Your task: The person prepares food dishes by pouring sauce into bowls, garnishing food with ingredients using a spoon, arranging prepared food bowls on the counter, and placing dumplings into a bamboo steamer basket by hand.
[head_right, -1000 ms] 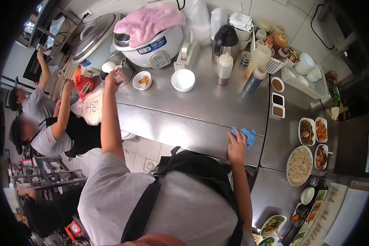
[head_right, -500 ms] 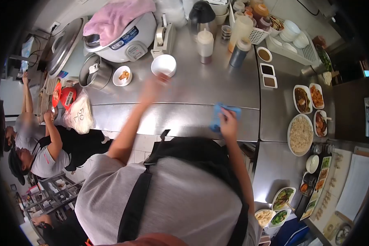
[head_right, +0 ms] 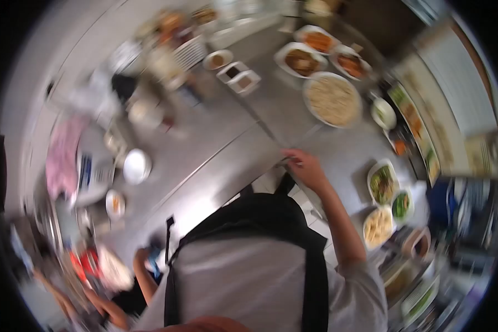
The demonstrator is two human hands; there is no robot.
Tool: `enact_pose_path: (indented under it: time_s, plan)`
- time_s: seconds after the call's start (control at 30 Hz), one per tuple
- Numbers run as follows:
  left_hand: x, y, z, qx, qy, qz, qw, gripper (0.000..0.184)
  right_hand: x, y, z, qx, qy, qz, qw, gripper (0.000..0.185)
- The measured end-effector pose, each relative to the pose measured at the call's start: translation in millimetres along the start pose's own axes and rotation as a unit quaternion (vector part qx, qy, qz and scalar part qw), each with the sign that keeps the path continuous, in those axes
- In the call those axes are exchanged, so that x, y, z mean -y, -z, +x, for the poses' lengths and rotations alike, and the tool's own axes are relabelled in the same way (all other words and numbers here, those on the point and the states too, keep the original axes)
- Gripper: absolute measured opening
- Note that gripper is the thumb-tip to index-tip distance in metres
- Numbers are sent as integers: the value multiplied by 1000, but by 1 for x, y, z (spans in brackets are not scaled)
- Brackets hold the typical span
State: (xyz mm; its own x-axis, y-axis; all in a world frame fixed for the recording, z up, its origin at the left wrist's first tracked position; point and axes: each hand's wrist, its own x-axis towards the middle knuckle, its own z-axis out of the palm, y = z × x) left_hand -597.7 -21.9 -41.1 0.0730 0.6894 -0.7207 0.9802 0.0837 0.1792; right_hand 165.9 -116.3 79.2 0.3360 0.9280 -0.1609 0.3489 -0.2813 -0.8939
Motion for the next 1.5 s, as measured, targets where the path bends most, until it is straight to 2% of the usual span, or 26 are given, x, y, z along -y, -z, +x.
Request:
enact_pose_path:
  time_s: [0.07,0.1,0.17,0.23,0.3,0.33,0.4,0.43,0.47,0.5,0.53,0.63,0.73,0.83,0.93,1.03,1.07,1.2,1.33,1.43,1.5]
  plan:
    - [-153,64,-37,36,-49,-295,954,38,-10,-7,-11,18,-20,71,997,40]
    - [-229,74,-43,68,-105,-380,916,36,2,-13,-13,46,-28,111,992,42]
    - [-367,72,-34,138,-183,-460,858,32,13,-36,-9,75,55,124,988,43]
    - [-461,52,-14,162,-216,-455,849,26,24,-46,0,117,103,108,982,39]
    - [-538,32,-4,131,-314,-402,850,24,32,-13,4,75,164,30,983,38]
    - [-559,37,-6,114,-308,-372,868,25,36,10,7,55,192,-11,980,37]
    - [-597,47,-17,76,-297,-313,899,29,20,89,5,-85,85,-40,992,33]
    - [-605,46,-9,29,-323,-272,906,31,-11,130,7,-235,84,-83,965,34]
    - [-602,47,8,-19,-346,-232,909,34,-48,178,5,-338,71,-195,918,33]
    - [-595,47,28,-69,-366,-193,908,37,-46,225,-11,-430,14,-234,872,30]
    - [-582,39,55,-200,-389,-52,898,42,-81,276,-20,-473,-5,-292,831,29]
    - [-594,25,52,-299,-328,84,892,46,-149,371,-54,-501,-155,-488,697,28]
    - [-616,-13,66,-356,-293,52,886,49,-184,411,-56,-395,-300,-391,775,26]
    - [-630,-48,65,-512,-266,127,807,50,-228,433,-40,-327,-243,-414,814,26]
    - [-629,-51,71,-518,-275,99,804,49,-234,444,-35,-310,-249,-488,777,26]
    - [-631,-51,70,-518,-268,92,807,48,-182,444,-45,-331,-253,-469,779,26]
    - [-629,-52,74,-519,-268,91,806,48,-182,446,-47,-378,-230,-446,778,24]
    - [-627,-50,75,-512,-265,91,812,49,-209,453,-44,-428,-208,-447,758,26]
    - [-622,-49,80,-511,-278,94,808,50,-235,438,-37,-433,-223,-437,756,27]
    - [-623,-50,81,-503,-275,87,815,49,-226,429,-49,-452,-246,-213,831,28]
    - [-621,-49,81,-497,-269,86,820,49,-231,428,-53,-501,-264,-31,824,29]
